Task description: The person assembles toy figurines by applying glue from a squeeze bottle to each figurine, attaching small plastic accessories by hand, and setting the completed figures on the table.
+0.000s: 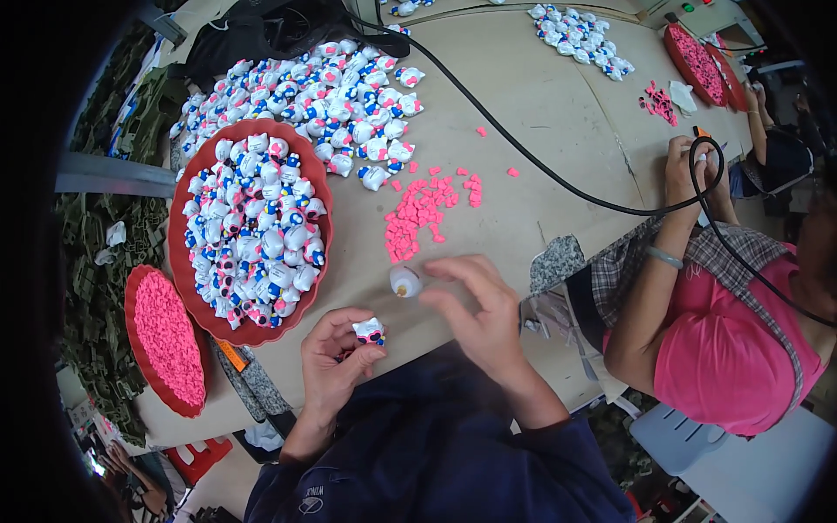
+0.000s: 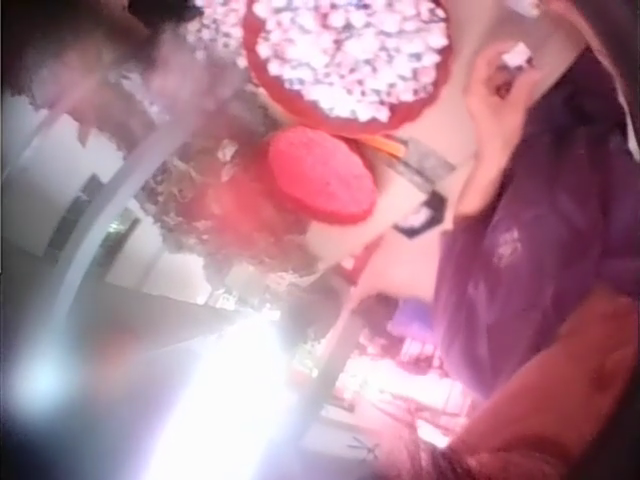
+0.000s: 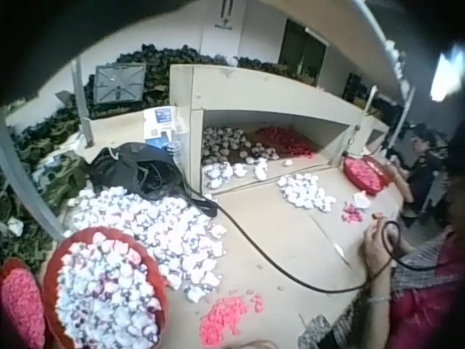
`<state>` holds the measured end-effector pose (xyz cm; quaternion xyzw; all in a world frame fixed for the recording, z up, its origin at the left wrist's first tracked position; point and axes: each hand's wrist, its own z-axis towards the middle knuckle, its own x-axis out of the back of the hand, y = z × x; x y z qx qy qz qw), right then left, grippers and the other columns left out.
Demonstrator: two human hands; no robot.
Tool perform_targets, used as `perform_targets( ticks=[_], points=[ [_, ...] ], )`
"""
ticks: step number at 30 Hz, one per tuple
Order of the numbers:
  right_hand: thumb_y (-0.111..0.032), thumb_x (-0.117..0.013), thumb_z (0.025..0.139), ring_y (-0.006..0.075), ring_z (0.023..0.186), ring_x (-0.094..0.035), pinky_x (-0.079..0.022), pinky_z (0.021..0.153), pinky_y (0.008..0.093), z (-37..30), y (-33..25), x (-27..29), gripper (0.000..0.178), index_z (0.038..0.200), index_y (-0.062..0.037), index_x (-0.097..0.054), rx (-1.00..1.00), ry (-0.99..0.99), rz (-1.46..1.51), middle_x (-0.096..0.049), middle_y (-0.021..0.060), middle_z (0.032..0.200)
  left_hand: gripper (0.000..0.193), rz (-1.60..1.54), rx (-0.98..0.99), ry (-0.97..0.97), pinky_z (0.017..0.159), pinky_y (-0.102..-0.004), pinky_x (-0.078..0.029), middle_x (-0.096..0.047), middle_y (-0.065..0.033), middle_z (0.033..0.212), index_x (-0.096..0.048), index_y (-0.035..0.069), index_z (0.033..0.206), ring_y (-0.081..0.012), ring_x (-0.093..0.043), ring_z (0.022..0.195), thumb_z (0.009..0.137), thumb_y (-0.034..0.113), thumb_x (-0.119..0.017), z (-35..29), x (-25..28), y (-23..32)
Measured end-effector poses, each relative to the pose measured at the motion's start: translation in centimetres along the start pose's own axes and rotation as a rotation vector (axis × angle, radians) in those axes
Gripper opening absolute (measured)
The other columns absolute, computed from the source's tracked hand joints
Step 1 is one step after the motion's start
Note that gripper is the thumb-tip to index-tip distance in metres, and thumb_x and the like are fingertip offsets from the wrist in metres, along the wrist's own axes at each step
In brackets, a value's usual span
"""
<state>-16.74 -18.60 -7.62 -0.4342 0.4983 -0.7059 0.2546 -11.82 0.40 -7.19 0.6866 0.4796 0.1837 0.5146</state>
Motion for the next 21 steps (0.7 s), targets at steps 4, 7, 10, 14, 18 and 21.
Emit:
perform_targets(
  ticks=[4,7,10,14,18,21],
  points=[
    [-0.004,-0.071,0.074,0.0243,0.082,-0.056,-0.045,0.069,0.0327,2.2,0.9,0.4,0.015,0.088,-0.0026,-0.068,0.143,0.080,-0.399,-0.063,0.0084,0.086,0.038,0.011,-0.020,-0.012,0.050,-0.0164,-0.037,-0.062,-0.0010,0.067,-0.056,0.002,0.111,-0.0022,-0.052,0.055,0.077,-0.001,-0.073,0.0,0.0,-0.5],
    [-0.003,-0.070,0.074,0.0254,0.079,-0.054,-0.045,0.067,0.0328,3.1,1.5,-0.4,0.012,0.086,-0.0032,-0.068,0.160,0.064,-0.421,-0.062,0.0077,0.081,0.038,0.040,-0.041,0.008,0.050,-0.0160,-0.035,-0.061,0.0004,0.064,-0.057,0.003,0.111,-0.0009,-0.049,0.054,0.077,0.000,-0.073,0.0,0.1,-0.9],
    [-0.002,-0.069,0.074,0.0243,0.077,-0.056,-0.045,0.066,0.0319,2.3,0.7,0.5,0.011,0.085,-0.0025,-0.067,0.104,0.019,-0.348,-0.063,0.0077,0.081,0.037,0.111,-0.026,-0.004,0.050,-0.0164,-0.035,-0.061,0.0009,0.064,-0.058,0.002,0.110,0.0000,-0.048,0.054,0.076,0.001,-0.074,0.1,-0.1,-0.8],
    [0.000,-0.069,0.076,0.0167,0.072,-0.060,-0.047,0.063,0.0284,-0.7,-1.1,2.0,0.009,0.085,-0.0020,-0.067,-0.129,-0.203,0.065,-0.065,0.0070,0.081,0.038,0.216,-0.094,0.011,0.049,-0.0168,-0.034,-0.061,0.0022,0.064,-0.059,0.003,0.109,0.0003,-0.046,0.053,0.075,0.002,-0.075,0.3,-0.8,-1.1],
    [-0.003,-0.070,0.079,0.0097,0.069,-0.063,-0.048,0.060,0.0236,-2.5,-1.5,1.2,0.016,0.091,-0.0013,-0.061,-0.206,-0.266,0.289,-0.065,0.0061,0.081,0.033,0.309,-0.185,0.050,0.048,-0.0186,-0.037,-0.061,0.0003,0.064,-0.063,0.005,0.103,-0.0021,-0.048,0.051,0.073,0.005,-0.077,0.3,-1.2,-1.2],
    [-0.004,-0.071,0.079,0.0091,0.067,-0.062,-0.048,0.059,0.0238,-2.2,-1.8,1.5,0.016,0.091,-0.0012,-0.061,-0.258,-0.338,0.238,-0.065,0.0052,0.080,0.031,0.479,-0.231,0.008,0.048,-0.0208,-0.039,-0.063,-0.0028,0.069,-0.065,0.007,0.100,-0.0058,-0.050,0.050,0.071,0.007,-0.078,0.3,-1.3,-1.0]
  ],
)
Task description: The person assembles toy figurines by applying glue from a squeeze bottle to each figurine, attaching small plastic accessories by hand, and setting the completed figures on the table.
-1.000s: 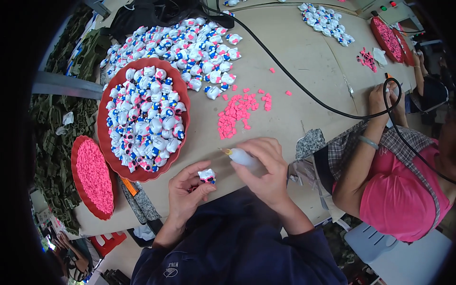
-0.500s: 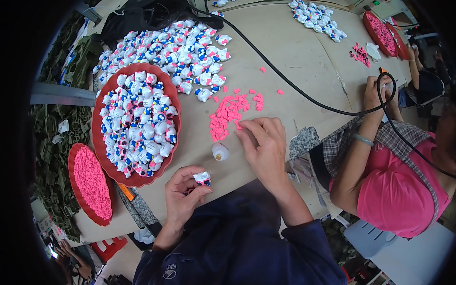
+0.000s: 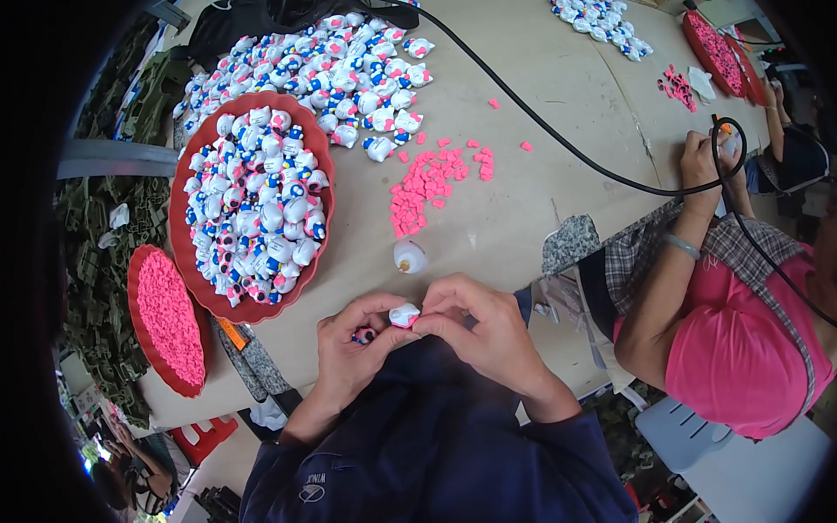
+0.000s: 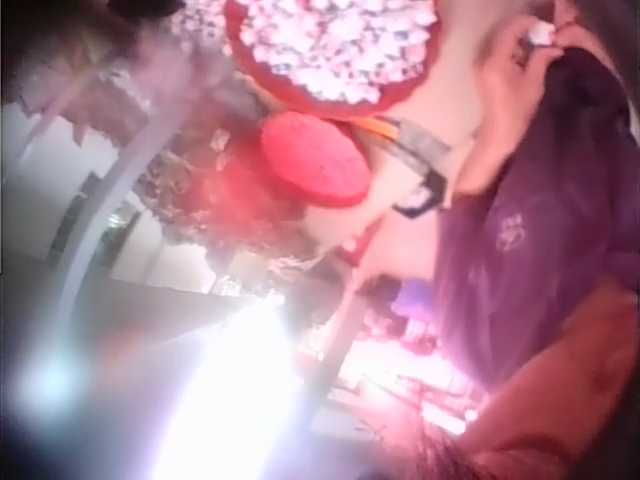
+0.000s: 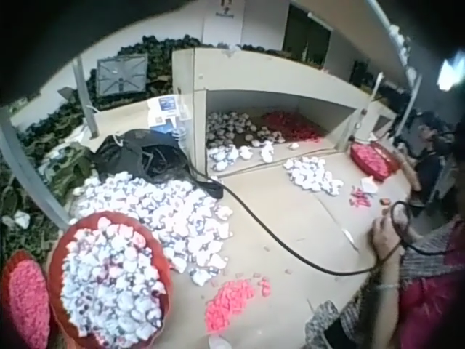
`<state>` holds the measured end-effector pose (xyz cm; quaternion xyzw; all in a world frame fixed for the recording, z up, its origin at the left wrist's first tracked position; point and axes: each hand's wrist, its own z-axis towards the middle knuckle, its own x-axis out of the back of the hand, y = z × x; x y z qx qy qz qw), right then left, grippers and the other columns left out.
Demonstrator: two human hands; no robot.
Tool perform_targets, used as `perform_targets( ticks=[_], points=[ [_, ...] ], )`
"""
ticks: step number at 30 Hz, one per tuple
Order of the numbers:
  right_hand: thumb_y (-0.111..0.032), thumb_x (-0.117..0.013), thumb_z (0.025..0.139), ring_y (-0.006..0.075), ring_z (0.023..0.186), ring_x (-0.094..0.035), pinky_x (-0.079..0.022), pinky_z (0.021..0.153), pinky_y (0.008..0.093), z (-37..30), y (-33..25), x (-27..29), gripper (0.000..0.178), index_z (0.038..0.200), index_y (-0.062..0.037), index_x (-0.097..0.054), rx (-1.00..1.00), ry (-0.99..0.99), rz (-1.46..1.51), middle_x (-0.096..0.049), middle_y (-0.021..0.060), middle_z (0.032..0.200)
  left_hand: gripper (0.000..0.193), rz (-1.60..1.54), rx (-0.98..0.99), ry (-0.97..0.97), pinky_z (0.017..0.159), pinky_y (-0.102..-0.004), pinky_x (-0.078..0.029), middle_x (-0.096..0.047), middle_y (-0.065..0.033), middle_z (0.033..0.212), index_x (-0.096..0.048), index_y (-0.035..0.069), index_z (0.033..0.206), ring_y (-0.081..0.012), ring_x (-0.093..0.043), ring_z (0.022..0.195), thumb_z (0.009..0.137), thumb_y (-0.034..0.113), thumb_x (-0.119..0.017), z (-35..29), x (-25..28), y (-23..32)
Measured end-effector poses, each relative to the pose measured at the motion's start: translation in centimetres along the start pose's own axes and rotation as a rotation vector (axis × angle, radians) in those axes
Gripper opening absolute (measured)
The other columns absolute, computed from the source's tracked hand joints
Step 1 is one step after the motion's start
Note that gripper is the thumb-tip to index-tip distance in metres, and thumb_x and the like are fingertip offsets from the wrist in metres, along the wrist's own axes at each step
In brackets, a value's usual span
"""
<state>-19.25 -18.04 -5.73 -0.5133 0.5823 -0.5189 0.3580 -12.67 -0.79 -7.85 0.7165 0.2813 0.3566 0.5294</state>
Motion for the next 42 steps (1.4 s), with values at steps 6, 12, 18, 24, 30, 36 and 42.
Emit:
perform_targets(
  ticks=[6,12,18,24,30,36,42],
  points=[
    [-0.002,-0.073,0.075,0.0101,0.068,-0.057,-0.044,0.058,0.0221,0.3,0.5,-0.1,0.013,0.085,-0.0005,-0.065,0.052,-0.011,-0.115,-0.065,0.0049,0.077,0.032,0.050,-0.059,-0.025,0.049,-0.0244,-0.043,-0.065,-0.0060,0.077,-0.067,0.007,0.100,-0.0104,-0.055,0.052,0.070,0.008,-0.078,0.2,-0.1,0.3],
    [0.000,-0.073,0.071,0.0179,0.071,-0.058,-0.046,0.061,0.0272,0.5,0.8,-0.5,0.013,0.083,-0.0003,-0.067,0.248,0.051,-0.213,-0.063,0.0074,0.075,0.030,0.163,-0.201,0.084,0.057,-0.0273,-0.050,-0.068,-0.0075,0.082,-0.066,0.005,0.097,-0.0165,-0.063,0.062,0.069,0.008,-0.078,0.2,-0.7,0.1],
    [0.002,-0.071,0.071,0.0204,0.071,-0.059,-0.047,0.062,0.0286,0.5,0.4,-1.0,0.013,0.083,0.0001,-0.069,0.291,0.096,-0.212,-0.065,0.0094,0.077,0.028,0.310,-0.402,0.124,0.062,-0.0302,-0.052,-0.069,-0.0083,0.087,-0.066,0.004,0.094,-0.0232,-0.067,0.073,0.069,0.009,-0.077,0.5,0.2,0.8],
    [0.004,-0.073,0.068,0.0190,0.071,-0.058,-0.045,0.062,0.0277,0.2,1.2,-0.6,0.019,0.086,0.0004,-0.068,0.354,0.213,-0.121,-0.065,0.0100,0.080,0.041,0.491,-0.380,0.368,0.059,-0.0256,-0.049,-0.067,-0.0082,0.092,-0.063,0.002,0.104,-0.0161,-0.062,0.064,0.068,0.011,-0.080,2.0,3.9,3.9],
    [0.000,-0.077,0.065,0.0217,0.079,-0.057,-0.046,0.068,0.0301,1.8,0.3,-2.1,0.032,0.095,-0.0001,-0.065,0.259,0.335,-0.227,-0.064,0.0102,0.092,0.056,0.223,-0.225,0.434,0.074,-0.0249,-0.045,-0.058,-0.0091,0.104,-0.053,0.001,0.121,-0.0139,-0.056,0.079,0.070,0.002,-0.076,1.5,5.3,3.5],
    [-0.001,-0.074,0.069,0.0251,0.090,-0.059,-0.047,0.077,0.0327,2.7,1.3,-1.5,0.038,0.104,0.0003,-0.060,0.448,0.263,-0.425,-0.064,0.0126,0.098,0.039,-0.298,-0.033,-0.010,0.091,-0.0287,-0.042,-0.047,-0.0125,0.122,-0.056,-0.001,0.119,-0.0170,-0.051,0.110,0.081,-0.010,-0.059,-0.9,3.4,2.4],
    [-0.006,-0.068,0.079,0.0188,0.090,-0.059,-0.046,0.080,0.0299,-0.8,0.9,-1.5,0.032,0.106,0.0024,-0.055,0.170,0.292,0.249,-0.063,0.0167,0.099,0.033,-0.587,0.183,-0.131,0.087,-0.0266,-0.047,-0.056,-0.0119,0.121,-0.055,-0.002,0.121,-0.0174,-0.057,0.104,0.088,-0.004,-0.055,-0.5,2.5,0.9]
  ],
)
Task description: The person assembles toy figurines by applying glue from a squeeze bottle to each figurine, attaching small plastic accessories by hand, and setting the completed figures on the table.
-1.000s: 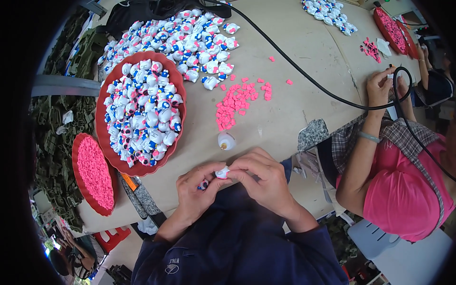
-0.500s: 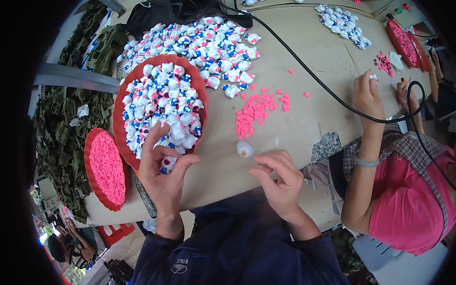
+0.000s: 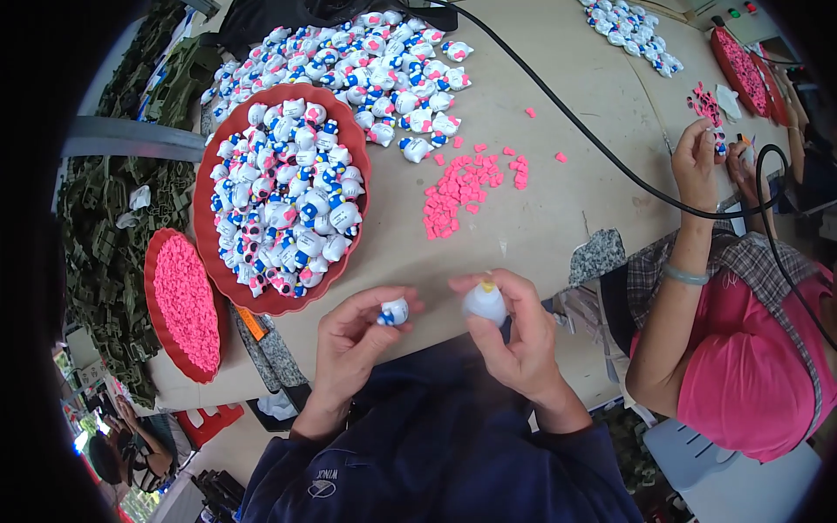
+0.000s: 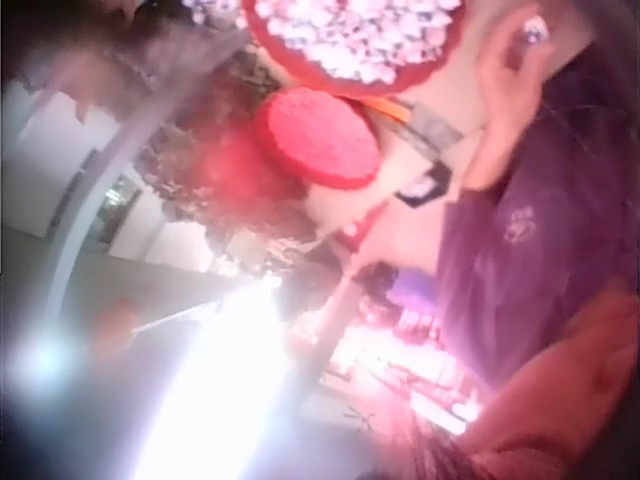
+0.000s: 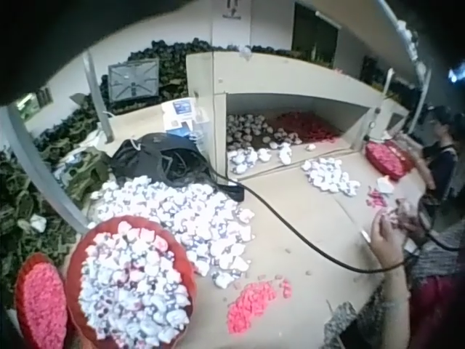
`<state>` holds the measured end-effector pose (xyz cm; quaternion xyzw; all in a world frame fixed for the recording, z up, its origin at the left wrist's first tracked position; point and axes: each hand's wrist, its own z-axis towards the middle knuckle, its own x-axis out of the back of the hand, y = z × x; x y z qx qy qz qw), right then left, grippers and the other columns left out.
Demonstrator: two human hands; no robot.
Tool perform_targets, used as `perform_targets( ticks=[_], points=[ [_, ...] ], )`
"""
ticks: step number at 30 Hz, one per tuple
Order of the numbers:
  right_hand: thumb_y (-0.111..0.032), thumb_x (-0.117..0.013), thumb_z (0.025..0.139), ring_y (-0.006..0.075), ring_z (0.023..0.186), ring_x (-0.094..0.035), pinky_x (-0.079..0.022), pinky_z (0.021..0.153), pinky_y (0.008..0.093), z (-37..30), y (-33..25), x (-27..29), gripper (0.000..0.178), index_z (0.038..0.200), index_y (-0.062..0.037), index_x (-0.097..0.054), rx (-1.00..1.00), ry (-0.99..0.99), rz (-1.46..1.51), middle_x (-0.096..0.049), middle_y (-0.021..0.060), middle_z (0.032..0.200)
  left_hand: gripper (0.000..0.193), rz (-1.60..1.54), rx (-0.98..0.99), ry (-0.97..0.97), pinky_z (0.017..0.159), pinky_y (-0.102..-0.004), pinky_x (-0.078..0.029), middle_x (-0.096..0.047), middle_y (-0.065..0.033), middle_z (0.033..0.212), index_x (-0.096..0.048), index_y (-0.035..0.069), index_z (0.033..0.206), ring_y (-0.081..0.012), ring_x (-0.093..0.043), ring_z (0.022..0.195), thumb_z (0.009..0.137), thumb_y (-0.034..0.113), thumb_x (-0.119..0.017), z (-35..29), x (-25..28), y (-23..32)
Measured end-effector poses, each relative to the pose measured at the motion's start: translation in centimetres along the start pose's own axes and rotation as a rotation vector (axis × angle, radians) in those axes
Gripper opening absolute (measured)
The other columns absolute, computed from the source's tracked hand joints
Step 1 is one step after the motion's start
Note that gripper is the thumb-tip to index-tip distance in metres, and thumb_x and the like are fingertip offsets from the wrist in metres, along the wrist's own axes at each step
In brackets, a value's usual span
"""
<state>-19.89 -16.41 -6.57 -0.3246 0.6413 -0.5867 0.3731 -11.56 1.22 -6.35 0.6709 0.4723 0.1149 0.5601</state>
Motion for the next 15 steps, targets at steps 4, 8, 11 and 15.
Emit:
perform_targets(
  ticks=[4,8,11,15],
  points=[
    [-0.001,-0.075,0.069,0.0138,0.072,-0.058,-0.046,0.064,0.0255,0.1,-0.6,2.0,0.036,0.101,0.0025,-0.059,0.163,-0.108,-0.253,-0.064,0.0136,0.093,0.032,-0.141,0.004,-0.049,0.088,-0.0274,-0.047,-0.059,-0.0117,0.117,-0.053,-0.002,0.124,-0.0196,-0.059,0.104,0.092,0.002,-0.052,0.9,0.4,-1.1],
    [-0.004,-0.080,0.062,0.0144,0.065,-0.054,-0.042,0.057,0.0248,0.4,-0.8,2.5,0.039,0.097,0.0022,-0.062,0.243,-0.148,-0.307,-0.065,0.0106,0.085,0.033,-0.353,0.058,-0.045,0.089,-0.0298,-0.048,-0.057,-0.0130,0.120,-0.050,-0.002,0.126,-0.0239,-0.057,0.112,0.095,0.006,-0.049,1.2,-0.2,-0.8],
    [-0.006,-0.081,0.058,0.0164,0.062,-0.052,-0.040,0.055,0.0254,0.5,-1.3,2.5,0.040,0.094,0.0022,-0.064,0.269,-0.141,-0.366,-0.064,0.0087,0.078,0.033,-0.508,0.131,-0.059,0.091,-0.0317,-0.048,-0.057,-0.0138,0.120,-0.049,-0.003,0.126,-0.0260,-0.056,0.114,0.094,0.005,-0.050,1.3,0.0,-1.0],
    [-0.007,-0.082,0.057,0.0170,0.062,-0.052,-0.041,0.055,0.0263,0.4,-1.2,2.6,0.041,0.094,0.0023,-0.065,0.253,-0.116,-0.334,-0.064,0.0084,0.077,0.034,-0.385,0.041,-0.104,0.093,-0.0328,-0.047,-0.057,-0.0161,0.121,-0.050,-0.004,0.125,-0.0271,-0.055,0.115,0.092,0.003,-0.053,1.0,0.4,-1.7]
  ],
)
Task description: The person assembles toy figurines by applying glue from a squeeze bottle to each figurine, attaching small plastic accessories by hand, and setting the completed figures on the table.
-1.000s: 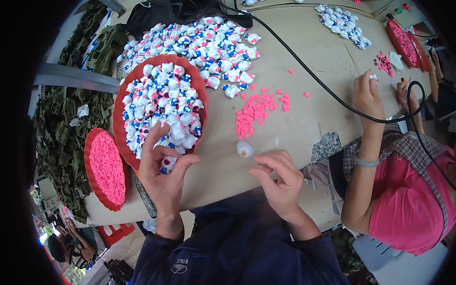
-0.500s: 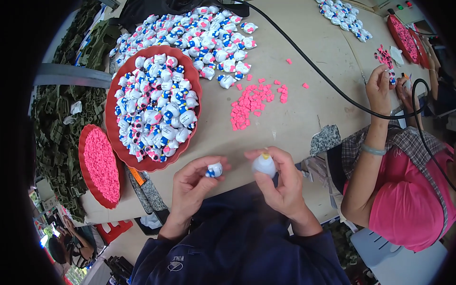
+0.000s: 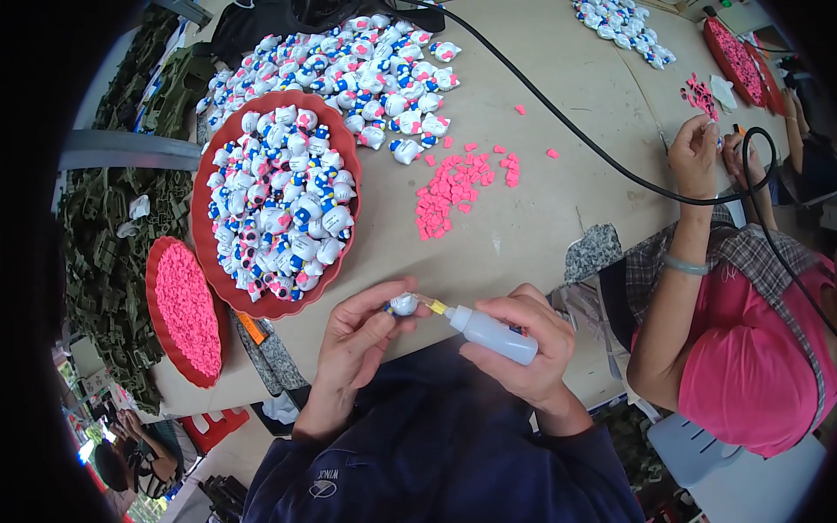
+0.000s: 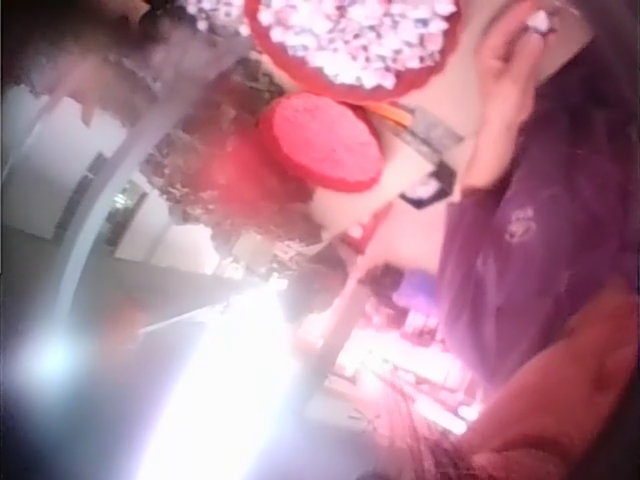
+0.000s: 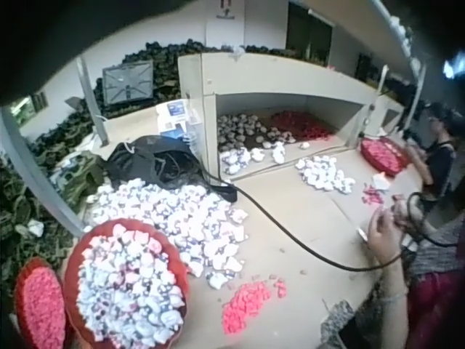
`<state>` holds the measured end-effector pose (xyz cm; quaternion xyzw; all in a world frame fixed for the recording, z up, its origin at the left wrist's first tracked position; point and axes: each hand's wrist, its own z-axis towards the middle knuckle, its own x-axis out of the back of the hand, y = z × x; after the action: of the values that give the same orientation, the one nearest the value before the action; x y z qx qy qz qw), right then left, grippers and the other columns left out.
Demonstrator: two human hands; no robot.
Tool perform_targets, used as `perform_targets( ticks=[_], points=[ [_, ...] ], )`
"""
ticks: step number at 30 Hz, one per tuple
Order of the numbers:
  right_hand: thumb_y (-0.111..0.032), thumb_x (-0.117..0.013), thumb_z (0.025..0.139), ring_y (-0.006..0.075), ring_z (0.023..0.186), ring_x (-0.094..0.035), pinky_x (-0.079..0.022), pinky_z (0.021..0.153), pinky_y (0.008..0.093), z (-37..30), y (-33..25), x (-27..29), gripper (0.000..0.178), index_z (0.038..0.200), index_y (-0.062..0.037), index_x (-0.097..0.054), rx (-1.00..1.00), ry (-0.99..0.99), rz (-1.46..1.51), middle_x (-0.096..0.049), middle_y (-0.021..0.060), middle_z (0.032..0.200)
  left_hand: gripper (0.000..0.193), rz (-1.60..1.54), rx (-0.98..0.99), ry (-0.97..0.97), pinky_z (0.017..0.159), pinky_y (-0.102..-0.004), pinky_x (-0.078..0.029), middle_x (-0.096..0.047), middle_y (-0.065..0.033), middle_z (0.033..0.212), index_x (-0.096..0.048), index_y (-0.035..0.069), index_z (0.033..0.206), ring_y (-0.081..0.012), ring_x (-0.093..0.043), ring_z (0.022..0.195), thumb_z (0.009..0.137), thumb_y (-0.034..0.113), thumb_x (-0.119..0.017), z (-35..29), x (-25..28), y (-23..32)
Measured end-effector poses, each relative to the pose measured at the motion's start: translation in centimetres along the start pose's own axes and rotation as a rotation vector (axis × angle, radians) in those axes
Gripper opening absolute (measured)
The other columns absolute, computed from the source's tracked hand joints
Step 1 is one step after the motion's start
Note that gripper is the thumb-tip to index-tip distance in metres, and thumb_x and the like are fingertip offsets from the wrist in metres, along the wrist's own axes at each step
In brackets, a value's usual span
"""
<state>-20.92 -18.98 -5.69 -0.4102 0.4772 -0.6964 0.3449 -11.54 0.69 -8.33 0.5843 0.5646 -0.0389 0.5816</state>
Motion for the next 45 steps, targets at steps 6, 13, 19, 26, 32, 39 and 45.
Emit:
perform_targets(
  ticks=[6,13,19,26,32,39,45],
  points=[
    [-0.009,-0.083,0.057,0.0173,0.060,-0.053,-0.040,0.054,0.0265,0.1,0.0,0.1,0.042,0.094,0.0022,-0.066,0.056,-0.010,-0.034,-0.064,0.0082,0.075,0.036,0.054,-0.148,0.046,0.095,-0.0323,-0.045,-0.056,-0.0172,0.124,-0.052,-0.004,0.124,-0.0258,-0.053,0.118,0.088,-0.002,-0.057,0.2,0.1,-0.2],
    [-0.012,-0.083,0.060,0.0178,0.055,-0.053,-0.040,0.051,0.0271,0.2,-0.4,0.3,0.042,0.095,0.0019,-0.067,0.143,-0.046,-0.098,-0.064,0.0091,0.067,0.035,0.087,-0.045,0.068,0.094,-0.0312,-0.045,-0.058,-0.0148,0.121,-0.053,-0.002,0.121,-0.0190,-0.056,0.111,0.086,-0.004,-0.058,0.4,-0.1,-0.5],
    [-0.030,-0.081,0.067,0.0187,0.058,-0.053,-0.040,0.053,0.0271,-0.3,-0.3,-0.2,0.044,0.090,0.0050,-0.067,0.029,-0.032,-0.093,-0.062,0.0093,0.067,0.027,0.014,-0.082,0.096,0.093,-0.0300,-0.045,-0.060,-0.0129,0.117,-0.057,-0.001,0.113,-0.0156,-0.058,0.103,0.086,-0.003,-0.060,0.5,-0.1,-0.9],
    [-0.028,-0.080,0.067,0.0181,0.058,-0.053,-0.040,0.053,0.0268,-0.2,-0.2,-0.3,0.043,0.090,0.0055,-0.067,0.025,-0.033,-0.088,-0.062,0.0088,0.067,0.027,0.025,-0.082,0.107,0.092,-0.0297,-0.046,-0.060,-0.0132,0.117,-0.057,-0.001,0.112,-0.0154,-0.058,0.102,0.085,-0.004,-0.060,0.4,-0.1,-0.9],
    [-0.026,-0.080,0.067,0.0183,0.058,-0.053,-0.040,0.052,0.0271,-0.1,-0.3,-0.5,0.041,0.089,0.0059,-0.067,0.032,-0.050,-0.098,-0.062,0.0093,0.068,0.027,0.020,-0.087,0.109,0.092,-0.0295,-0.046,-0.059,-0.0128,0.117,-0.057,-0.001,0.111,-0.0155,-0.058,0.103,0.085,-0.005,-0.061,0.4,0.0,-0.9],
    [-0.008,-0.082,0.060,0.0173,0.055,-0.053,-0.039,0.050,0.0268,0.2,-0.1,-0.1,0.038,0.093,0.0024,-0.068,0.088,-0.054,-0.111,-0.065,0.0089,0.069,0.027,-0.010,-0.093,0.135,0.092,-0.0295,-0.046,-0.060,-0.0123,0.117,-0.056,-0.001,0.110,-0.0155,-0.058,0.103,0.084,-0.006,-0.060,0.4,-0.1,-0.9],
    [-0.006,-0.080,0.062,0.0178,0.059,-0.055,-0.041,0.054,0.0262,-0.3,0.3,0.1,0.038,0.095,0.0037,-0.066,-0.045,-0.020,0.017,-0.065,0.0100,0.078,0.027,-0.005,-0.127,0.138,0.093,-0.0308,-0.045,-0.059,-0.0128,0.118,-0.056,0.000,0.110,-0.0167,-0.058,0.104,0.084,-0.007,-0.060,0.3,0.2,-1.0]
  ],
)
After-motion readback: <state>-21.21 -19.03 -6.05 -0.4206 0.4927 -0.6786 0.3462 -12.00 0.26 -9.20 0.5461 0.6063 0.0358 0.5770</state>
